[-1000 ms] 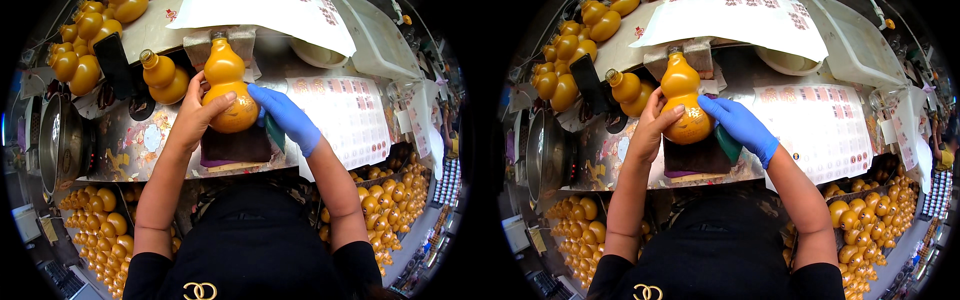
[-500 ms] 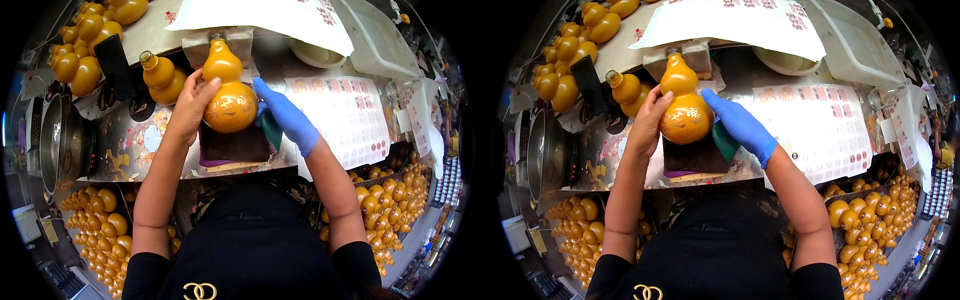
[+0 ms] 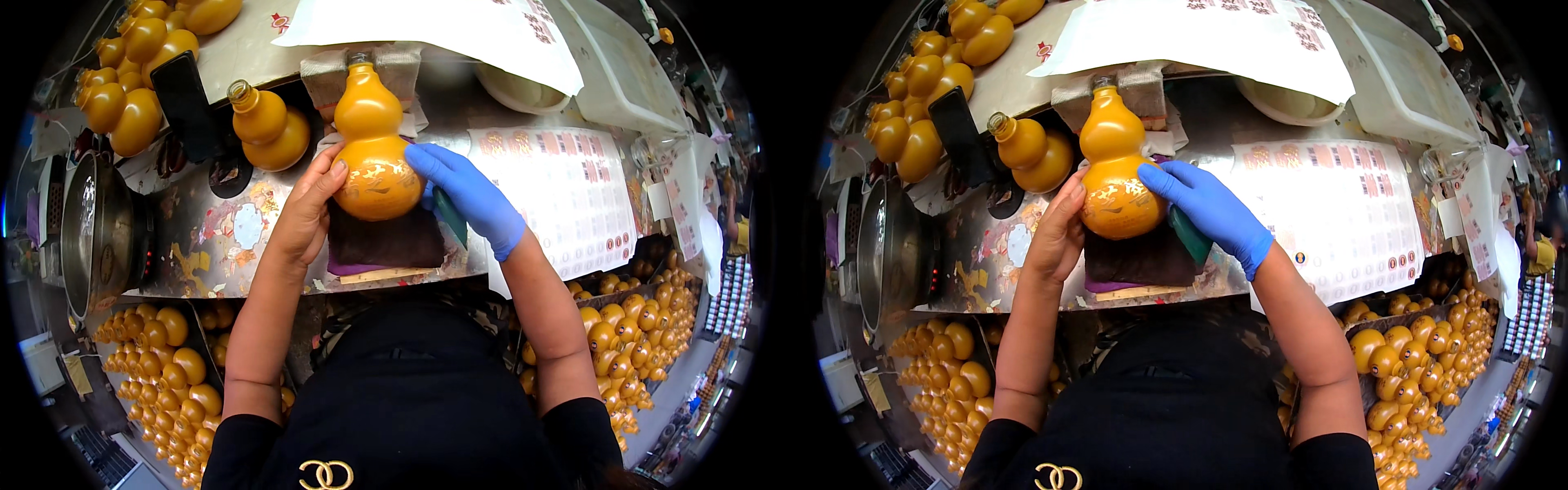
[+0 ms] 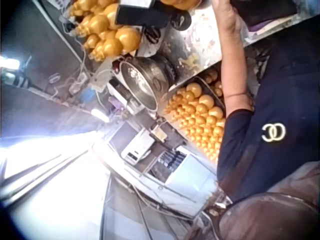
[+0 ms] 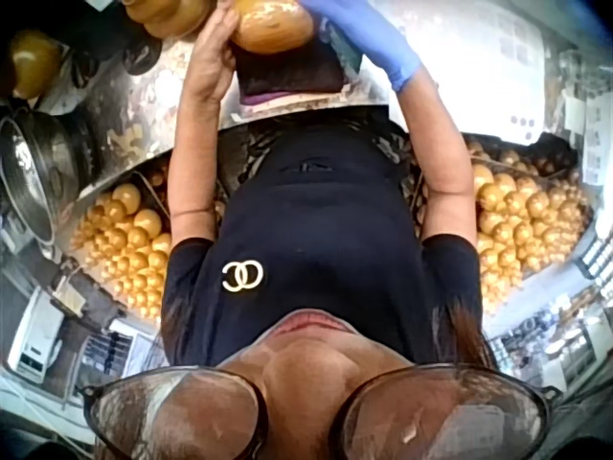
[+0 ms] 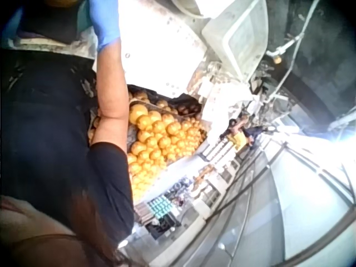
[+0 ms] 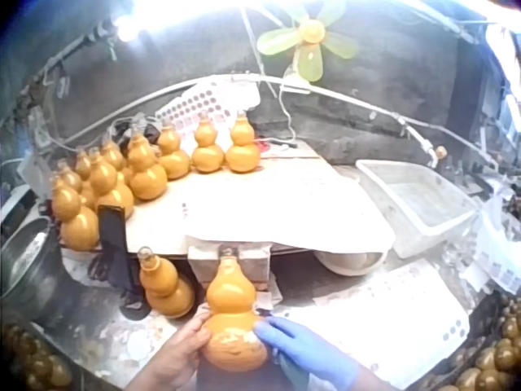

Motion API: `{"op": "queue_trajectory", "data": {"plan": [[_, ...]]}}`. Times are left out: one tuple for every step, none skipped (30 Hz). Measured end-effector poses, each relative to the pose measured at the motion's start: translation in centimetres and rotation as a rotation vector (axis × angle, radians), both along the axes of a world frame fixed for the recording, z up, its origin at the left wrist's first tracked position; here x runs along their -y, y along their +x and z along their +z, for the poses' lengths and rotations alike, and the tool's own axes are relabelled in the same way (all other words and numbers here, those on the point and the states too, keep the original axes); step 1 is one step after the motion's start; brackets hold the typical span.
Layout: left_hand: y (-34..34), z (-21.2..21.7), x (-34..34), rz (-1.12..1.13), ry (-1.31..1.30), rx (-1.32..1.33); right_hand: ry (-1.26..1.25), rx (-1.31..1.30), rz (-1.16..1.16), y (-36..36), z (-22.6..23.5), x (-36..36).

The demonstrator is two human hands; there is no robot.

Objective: The person applies decorative stickers to the surface of yellow gourd-shaped bottles. They peel stickers from a sheet, position them on the bottle, and smooth them down with a green cloth. The person handles multiple bottles, moving them between a work surface and a nearby tray.

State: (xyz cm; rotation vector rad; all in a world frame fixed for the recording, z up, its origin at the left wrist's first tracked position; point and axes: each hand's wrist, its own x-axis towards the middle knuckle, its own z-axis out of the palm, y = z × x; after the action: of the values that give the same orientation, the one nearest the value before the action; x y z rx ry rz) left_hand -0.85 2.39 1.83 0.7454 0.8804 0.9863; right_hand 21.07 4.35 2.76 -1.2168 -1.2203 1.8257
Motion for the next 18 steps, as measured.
{"op": "queue_trajectory", "data": {"plan": [[-0.1, -0.1, 0.0, -0.001, 0.002, 0.004, 0.002, -0.001, -0.005, 0.1, -0.2, 0.0], [0.0, -0.1, 0.0, -0.004, 0.005, 0.01, -0.001, -0.006, -0.015, 0.1, -0.5, 0.0], [0.0, -0.2, 0.0, -0.006, 0.008, 0.016, -0.003, -0.011, -0.025, 0.1, -0.9, 0.0], [-0.1, -0.7, 0.0, 0.006, 0.02, 0.024, -0.006, -0.017, -0.035, 0.2, -1.0, 0.0], [-0.3, -1.5, -0.1, 0.019, 0.033, 0.033, -0.095, 0.002, -0.026, 0.3, -0.7, -0.1], [-0.3, -2.0, -0.1, 0.033, 0.046, 0.042, -0.185, 0.02, -0.016, 0.4, -0.1, -0.2], [-0.3, -2.1, -0.1, 0.014, 0.097, -0.001, -0.275, 0.038, -0.006, 0.6, 0.2, -0.2], [-0.2, -2.2, 0.1, -0.006, 0.144, -0.046, -0.12, 0.099, -0.015, 0.3, -0.3, 0.0], [-0.2, -2.3, 0.3, -0.025, 0.19, -0.09, 0.034, 0.161, -0.022, -0.2, -1.1, 0.2], [-0.1, -2.1, 0.4, -0.044, 0.199, -0.13, 0.188, 0.223, -0.03, -0.5, -1.6, 0.4], [0.1, -1.6, 0.5, -0.061, 0.21, -0.169, 0.173, 0.184, -0.033, -0.4, -1.6, 0.5], [0.1, -1.3, 0.5, -0.077, 0.22, -0.208, 0.157, 0.145, -0.036, -0.4, -1.6, 0.5], [0.1, -1.4, 0.5, -0.079, 0.205, -0.205, 0.141, 0.106, -0.039, -0.4, -1.6, 0.5], [-0.1, -1.5, 0.5, -0.08, 0.192, -0.202, 0.137, 0.101, -0.036, -0.3, -1.5, 0.4], [-0.2, -1.6, 0.6, -0.081, 0.178, -0.199, 0.132, 0.096, -0.033, -0.3, -1.4, 0.4], [-0.3, -1.7, 0.5, -0.085, 0.179, -0.196, 0.128, 0.091, -0.031, -0.2, -1.4, 0.4], [-0.5, -1.9, 0.5, -0.089, 0.18, -0.195, 0.114, 0.09, -0.029, -0.2, -1.4, 0.3], [-0.6, -2.1, 0.4, -0.093, 0.182, -0.194, 0.1, 0.09, -0.027, -0.1, -1.6, 0.2]]}}
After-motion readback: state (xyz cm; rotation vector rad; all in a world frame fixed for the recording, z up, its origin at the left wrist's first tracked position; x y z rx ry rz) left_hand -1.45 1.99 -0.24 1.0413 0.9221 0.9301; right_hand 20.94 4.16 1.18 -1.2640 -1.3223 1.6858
